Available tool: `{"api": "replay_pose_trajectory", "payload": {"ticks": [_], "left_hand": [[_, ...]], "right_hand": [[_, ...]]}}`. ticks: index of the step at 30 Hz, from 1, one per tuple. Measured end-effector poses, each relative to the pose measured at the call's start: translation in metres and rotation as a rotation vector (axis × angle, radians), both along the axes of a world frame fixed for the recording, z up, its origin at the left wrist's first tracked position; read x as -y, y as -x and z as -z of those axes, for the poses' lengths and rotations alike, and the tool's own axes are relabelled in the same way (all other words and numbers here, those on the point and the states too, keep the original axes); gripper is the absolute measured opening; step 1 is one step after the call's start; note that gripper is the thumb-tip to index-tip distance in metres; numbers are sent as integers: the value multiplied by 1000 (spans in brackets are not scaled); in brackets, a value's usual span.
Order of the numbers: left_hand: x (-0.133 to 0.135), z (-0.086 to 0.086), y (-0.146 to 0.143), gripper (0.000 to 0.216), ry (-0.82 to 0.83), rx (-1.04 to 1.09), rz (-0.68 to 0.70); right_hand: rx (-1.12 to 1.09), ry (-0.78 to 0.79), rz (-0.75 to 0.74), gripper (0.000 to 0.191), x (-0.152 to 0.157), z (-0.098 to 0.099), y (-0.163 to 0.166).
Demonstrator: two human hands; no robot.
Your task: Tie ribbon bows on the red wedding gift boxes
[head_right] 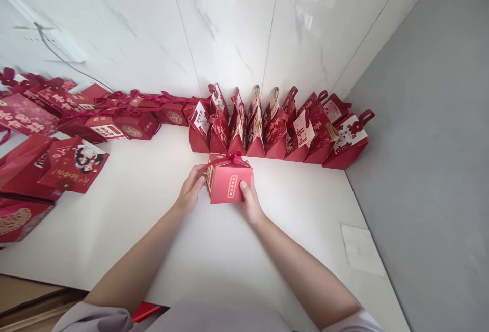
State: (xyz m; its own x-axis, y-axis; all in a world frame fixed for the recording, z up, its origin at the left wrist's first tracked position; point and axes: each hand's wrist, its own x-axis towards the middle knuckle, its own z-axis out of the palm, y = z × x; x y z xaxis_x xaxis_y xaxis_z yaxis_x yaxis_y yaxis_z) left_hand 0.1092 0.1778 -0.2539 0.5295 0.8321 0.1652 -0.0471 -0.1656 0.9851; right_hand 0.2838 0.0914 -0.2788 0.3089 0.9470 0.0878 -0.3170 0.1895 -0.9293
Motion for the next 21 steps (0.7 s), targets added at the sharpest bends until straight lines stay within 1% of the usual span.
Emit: {"api": "replay_pose_trajectory", "payload": {"ticks": [2, 3, 4, 5, 7, 9, 12, 16, 21], "left_hand": [[3, -6, -1, 78, -74, -23, 127], [5, -9, -1, 85, -100, -52, 181], [6, -11, -1, 87, -116, -88, 212], [7, -12, -2, 85, -121, -120, 214], [8, -11, -2, 73, -98, -124, 163], [8, -5, -2, 63, -32, -81, 81], [4, 6, -1, 60, 76, -95, -20], [-2, 18, 1, 64, 131, -164, -25], [-5, 19, 3, 64, 127, -158, 1]], "right_hand": [[95, -56, 8, 65, 2, -8, -1], [126, -76, 0, 67, 3, -12, -2], [142, -93, -17, 68, 4, -15, -3], [144, -108, -43, 68, 4, -18, -3], [127, -125, -121, 71, 4, -23, -5], [114, -115, -221, 80, 3, -26, -6], [105, -82, -322, 92, 2, -26, -8], [95, -70, -317, 87, -1, -21, -10], [84, -77, -310, 83, -2, -14, -12]]}}
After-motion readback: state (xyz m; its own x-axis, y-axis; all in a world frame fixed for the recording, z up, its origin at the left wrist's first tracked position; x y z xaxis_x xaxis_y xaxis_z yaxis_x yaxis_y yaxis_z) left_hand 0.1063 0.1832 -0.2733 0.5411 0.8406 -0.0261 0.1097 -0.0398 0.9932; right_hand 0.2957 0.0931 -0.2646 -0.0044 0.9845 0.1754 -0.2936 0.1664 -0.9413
